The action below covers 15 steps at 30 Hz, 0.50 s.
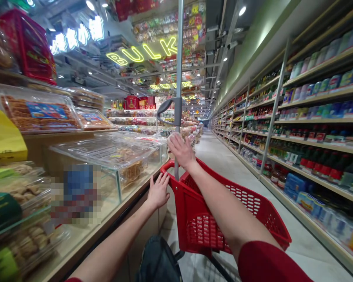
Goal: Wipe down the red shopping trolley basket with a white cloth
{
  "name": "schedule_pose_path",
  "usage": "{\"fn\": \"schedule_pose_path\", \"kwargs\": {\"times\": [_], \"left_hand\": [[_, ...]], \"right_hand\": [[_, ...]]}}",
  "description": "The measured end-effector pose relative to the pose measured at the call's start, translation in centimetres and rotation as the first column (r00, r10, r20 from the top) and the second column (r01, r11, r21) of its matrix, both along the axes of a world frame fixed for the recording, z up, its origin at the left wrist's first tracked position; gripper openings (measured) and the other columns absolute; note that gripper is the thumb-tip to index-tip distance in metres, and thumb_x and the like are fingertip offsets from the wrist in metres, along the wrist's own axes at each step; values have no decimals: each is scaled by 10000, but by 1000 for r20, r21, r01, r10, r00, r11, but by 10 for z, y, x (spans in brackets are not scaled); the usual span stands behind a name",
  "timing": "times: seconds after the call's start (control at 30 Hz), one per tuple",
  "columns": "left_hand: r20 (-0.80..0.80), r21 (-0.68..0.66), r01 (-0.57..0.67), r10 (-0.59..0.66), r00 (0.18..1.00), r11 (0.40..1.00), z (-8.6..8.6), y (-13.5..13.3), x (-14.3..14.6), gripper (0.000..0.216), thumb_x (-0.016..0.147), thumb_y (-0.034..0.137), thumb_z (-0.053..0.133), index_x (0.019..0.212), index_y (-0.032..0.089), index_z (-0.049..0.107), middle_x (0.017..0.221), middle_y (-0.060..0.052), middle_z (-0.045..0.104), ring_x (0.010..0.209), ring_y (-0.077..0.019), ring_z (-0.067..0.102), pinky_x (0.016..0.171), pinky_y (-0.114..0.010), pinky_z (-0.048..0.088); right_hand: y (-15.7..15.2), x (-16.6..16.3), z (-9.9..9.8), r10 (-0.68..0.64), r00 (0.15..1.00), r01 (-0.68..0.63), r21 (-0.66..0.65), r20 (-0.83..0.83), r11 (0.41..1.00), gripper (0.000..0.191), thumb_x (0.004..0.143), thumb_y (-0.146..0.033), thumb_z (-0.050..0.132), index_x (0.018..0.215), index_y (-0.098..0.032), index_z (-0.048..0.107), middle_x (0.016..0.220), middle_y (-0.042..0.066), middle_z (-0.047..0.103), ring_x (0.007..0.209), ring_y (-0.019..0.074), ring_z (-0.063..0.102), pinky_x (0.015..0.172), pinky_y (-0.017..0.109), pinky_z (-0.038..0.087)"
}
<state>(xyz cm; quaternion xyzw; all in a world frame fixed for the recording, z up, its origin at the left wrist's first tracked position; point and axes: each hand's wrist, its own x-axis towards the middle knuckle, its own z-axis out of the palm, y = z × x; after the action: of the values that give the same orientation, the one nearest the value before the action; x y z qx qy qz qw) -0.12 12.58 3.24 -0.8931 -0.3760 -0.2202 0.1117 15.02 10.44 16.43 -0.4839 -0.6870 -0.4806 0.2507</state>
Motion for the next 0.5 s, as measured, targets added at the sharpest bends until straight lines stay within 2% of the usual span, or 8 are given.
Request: {"fn": "schedule_pose_path", "kwargs": {"times": [0.13,0.2,0.27,0.3,0.33,0.4,0.47,0.5], "left_hand": [[117,-27,83,-80,990,996,-2,2,-2,683,659,219,543,1313,180,349,1433,-93,267,1336,-267,149,1048,-583,-5],[273,-84,129,-102,957,988,-1,1,-1,648,651,163,541,1281,188,390,1405,-92,329,1323,-253,202,1060,-564,12],[536,-229,209,-56,843,951,0,-6,4,583,662,110,520,1234,183,438,1350,-101,415,1274,-229,316,1071,-506,136],[672,-333,289,11,740,898,1,-10,8,537,675,100,509,1204,172,461,1297,-110,473,1218,-218,399,1048,-466,235],[779,-429,407,102,619,806,2,-16,13,481,694,108,504,1172,159,481,1227,-120,532,1136,-206,485,995,-422,333],[862,-507,685,305,404,523,4,-31,22,373,731,172,518,1103,142,515,1049,-113,622,924,-177,604,840,-347,461],[847,-427,864,452,279,267,3,-46,32,328,728,247,562,1038,140,539,906,-79,651,761,-141,628,726,-292,491],[832,-378,906,498,244,188,2,-52,36,333,704,261,598,1010,138,547,855,-63,652,710,-126,624,692,-269,491]], "right_hand": [[-13,10,-78,22,998,-14,-123,66,992,416,860,-111,361,1240,-234,474,1329,63,443,1296,211,271,1046,488,156],[-23,9,-105,58,998,-49,-194,40,980,416,846,-105,374,1218,-244,497,1291,58,488,1267,203,329,1042,471,179],[-31,2,-119,82,988,-110,-221,-131,969,424,827,-96,375,1203,-234,512,1266,69,512,1230,201,387,1032,469,210],[-36,-2,-122,93,957,-152,-202,-276,968,428,816,-96,371,1199,-223,516,1254,77,522,1208,201,414,1021,466,238],[-39,-6,-123,110,889,-197,-155,-444,968,428,806,-103,368,1192,-208,521,1239,88,533,1183,202,442,1005,458,274],[-46,-15,-124,162,636,-268,-19,-755,963,405,797,-146,370,1163,-182,539,1180,104,575,1104,203,512,947,422,366],[-51,-23,-126,202,307,-303,105,-930,947,361,799,-225,391,1108,-170,569,1083,103,628,993,202,578,862,380,442],[-54,-26,-128,210,153,-309,155,-966,938,345,795,-269,413,1079,-169,581,1032,96,648,932,199,601,817,361,467]]}}
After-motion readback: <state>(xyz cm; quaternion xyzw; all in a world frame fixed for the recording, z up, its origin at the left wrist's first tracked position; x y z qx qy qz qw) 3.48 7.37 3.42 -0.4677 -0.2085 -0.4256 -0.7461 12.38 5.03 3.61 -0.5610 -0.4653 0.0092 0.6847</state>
